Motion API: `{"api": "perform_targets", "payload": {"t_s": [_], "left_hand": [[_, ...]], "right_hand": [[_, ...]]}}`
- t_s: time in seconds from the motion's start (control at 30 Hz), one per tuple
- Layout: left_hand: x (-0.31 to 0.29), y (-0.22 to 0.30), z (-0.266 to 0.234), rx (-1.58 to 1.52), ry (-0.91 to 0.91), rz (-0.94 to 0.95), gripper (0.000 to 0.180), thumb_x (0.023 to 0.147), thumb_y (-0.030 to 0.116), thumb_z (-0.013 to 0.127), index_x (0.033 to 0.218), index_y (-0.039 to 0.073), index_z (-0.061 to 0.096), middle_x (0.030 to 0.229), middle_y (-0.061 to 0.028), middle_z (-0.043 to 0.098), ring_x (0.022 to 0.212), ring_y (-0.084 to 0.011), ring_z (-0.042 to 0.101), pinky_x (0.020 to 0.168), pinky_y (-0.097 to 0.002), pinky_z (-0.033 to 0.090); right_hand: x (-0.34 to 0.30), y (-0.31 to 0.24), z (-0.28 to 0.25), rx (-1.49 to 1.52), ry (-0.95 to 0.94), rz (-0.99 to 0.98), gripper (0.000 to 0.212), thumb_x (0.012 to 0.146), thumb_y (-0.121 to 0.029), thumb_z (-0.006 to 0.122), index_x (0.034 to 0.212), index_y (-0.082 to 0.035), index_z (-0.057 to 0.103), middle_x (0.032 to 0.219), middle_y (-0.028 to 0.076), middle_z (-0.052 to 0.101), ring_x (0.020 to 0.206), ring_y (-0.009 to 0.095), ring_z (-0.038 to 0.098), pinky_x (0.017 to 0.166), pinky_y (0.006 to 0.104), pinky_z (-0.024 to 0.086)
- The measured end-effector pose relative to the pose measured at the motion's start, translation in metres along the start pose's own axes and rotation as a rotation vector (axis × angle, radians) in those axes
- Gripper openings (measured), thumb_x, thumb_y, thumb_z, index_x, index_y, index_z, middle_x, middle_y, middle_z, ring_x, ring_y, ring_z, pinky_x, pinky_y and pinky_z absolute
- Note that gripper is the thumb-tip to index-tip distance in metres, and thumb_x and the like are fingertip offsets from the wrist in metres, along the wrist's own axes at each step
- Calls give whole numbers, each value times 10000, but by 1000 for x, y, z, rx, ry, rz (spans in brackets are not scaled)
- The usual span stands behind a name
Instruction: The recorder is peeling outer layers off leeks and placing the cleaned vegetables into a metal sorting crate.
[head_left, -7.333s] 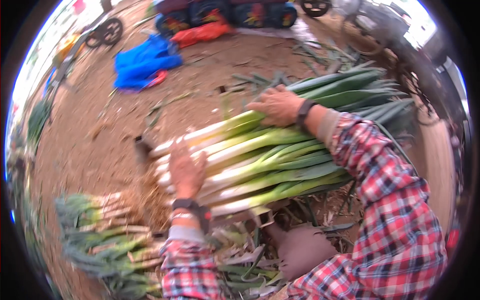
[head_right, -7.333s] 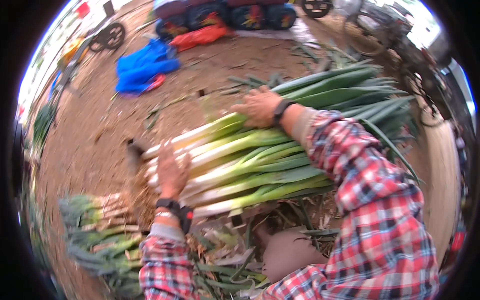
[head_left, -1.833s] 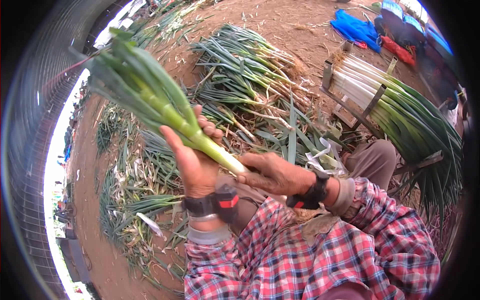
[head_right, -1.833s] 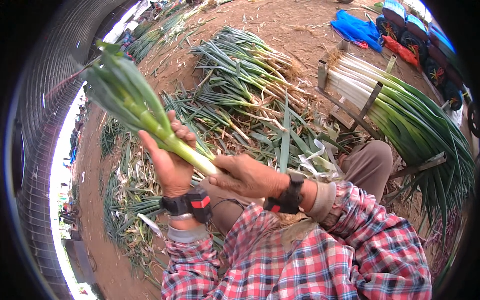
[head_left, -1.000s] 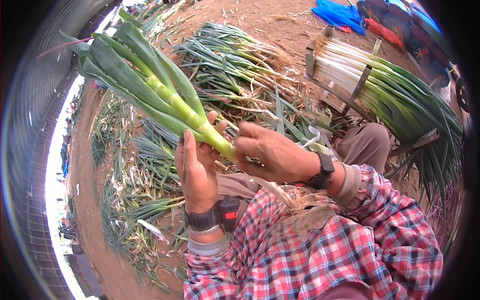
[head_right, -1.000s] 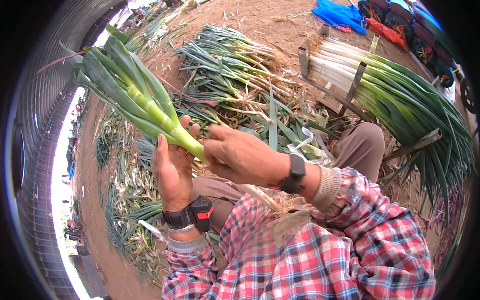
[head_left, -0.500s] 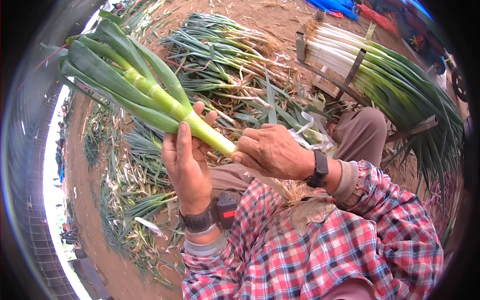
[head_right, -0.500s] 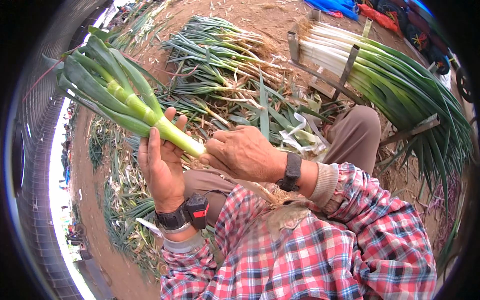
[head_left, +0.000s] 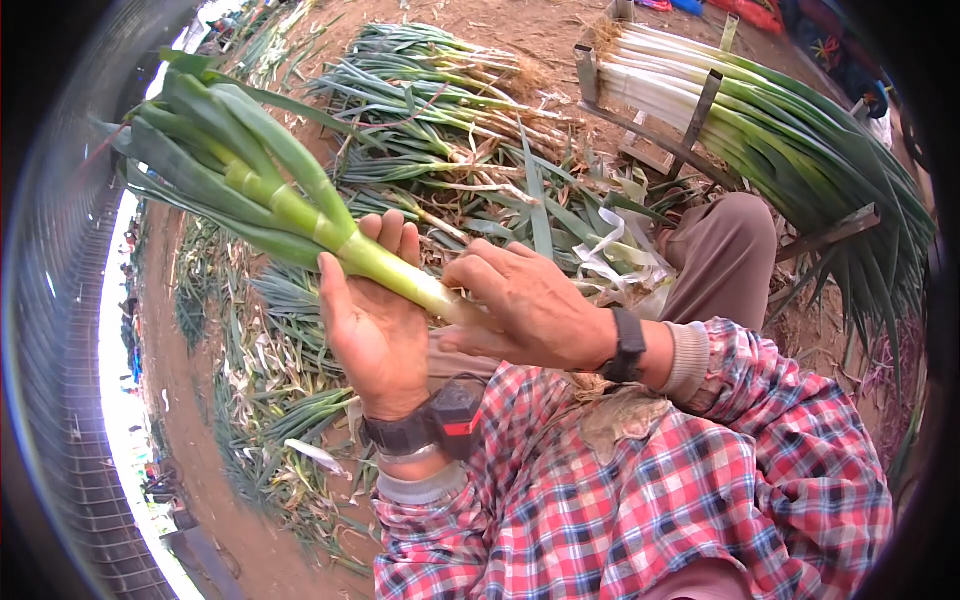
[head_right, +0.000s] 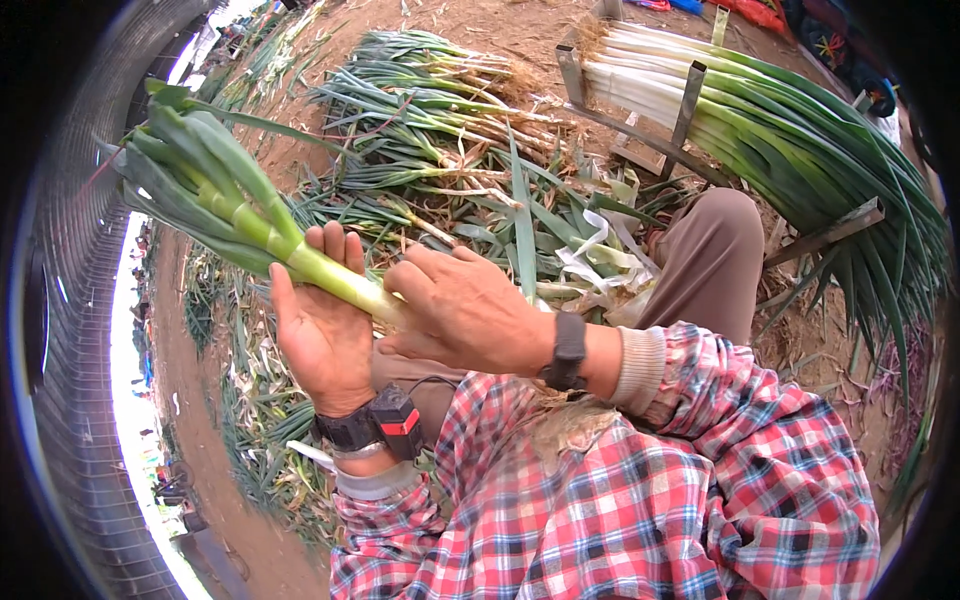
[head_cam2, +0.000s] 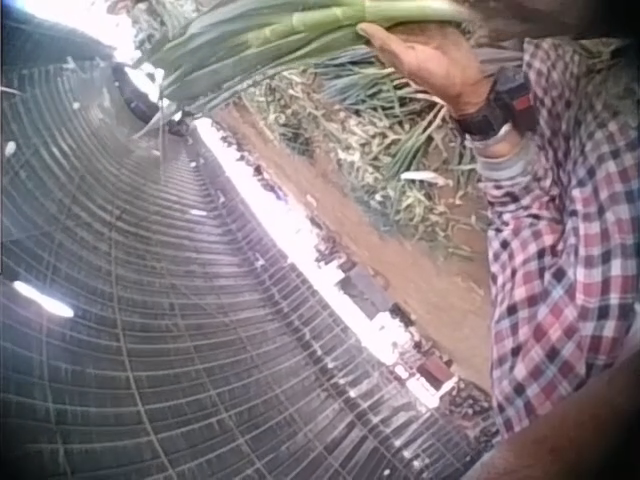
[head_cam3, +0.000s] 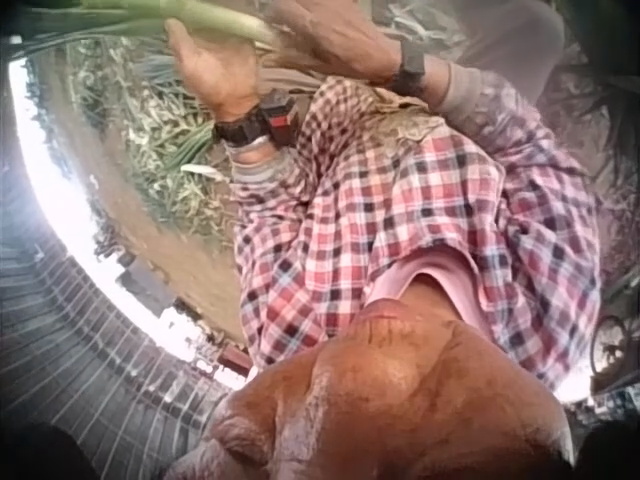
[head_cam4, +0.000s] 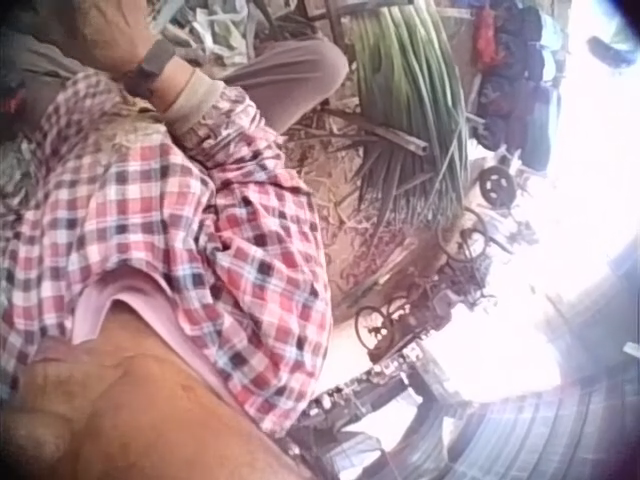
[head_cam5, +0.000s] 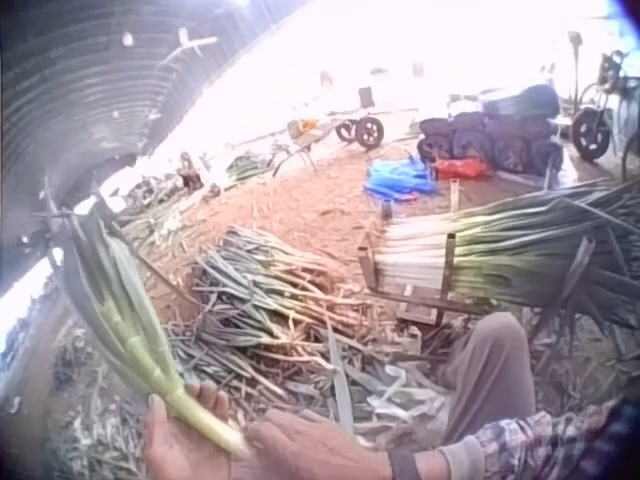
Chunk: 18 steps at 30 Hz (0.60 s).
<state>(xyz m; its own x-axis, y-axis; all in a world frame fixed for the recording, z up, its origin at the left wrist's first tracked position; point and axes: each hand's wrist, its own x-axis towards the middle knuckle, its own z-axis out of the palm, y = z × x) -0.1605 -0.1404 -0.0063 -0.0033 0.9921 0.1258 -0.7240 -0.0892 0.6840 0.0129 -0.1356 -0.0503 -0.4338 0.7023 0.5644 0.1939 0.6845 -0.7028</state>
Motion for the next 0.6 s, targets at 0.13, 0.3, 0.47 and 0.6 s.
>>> {"api": "perform_targets", "payload": {"t_s": [0.13,0.3,0.47,0.6], "left_hand": [[-3,-9,23,275,255,58,507,1039,377,362,1349,-18,425,1305,-181,527,1212,-288,497,1079,-425,379],[-5,-11,34,327,212,65,523,1039,400,344,1360,-6,418,1311,-172,531,1190,-286,514,1038,-409,406],[-6,-4,26,60,-48,-24,516,1038,412,349,1345,12,456,1101,-104,585,1179,-298,525,1072,-446,379],[-3,2,13,-72,-86,6,509,1043,394,337,1355,10,452,979,-83,561,1196,-311,515,1161,-481,283]], "right_hand": [[20,-2,0,-269,93,-79,409,836,-455,660,914,-81,514,816,77,505,749,252,565,644,393,413],[32,10,-5,-302,76,-159,322,935,-384,550,808,-90,513,707,53,489,643,244,565,592,384,416],[19,25,11,29,169,13,268,946,-258,569,807,-37,512,724,110,538,643,279,569,581,383,445],[6,45,4,229,142,451,178,908,-160,631,889,-6,544,757,148,584,619,218,525,578,335,448]]}}
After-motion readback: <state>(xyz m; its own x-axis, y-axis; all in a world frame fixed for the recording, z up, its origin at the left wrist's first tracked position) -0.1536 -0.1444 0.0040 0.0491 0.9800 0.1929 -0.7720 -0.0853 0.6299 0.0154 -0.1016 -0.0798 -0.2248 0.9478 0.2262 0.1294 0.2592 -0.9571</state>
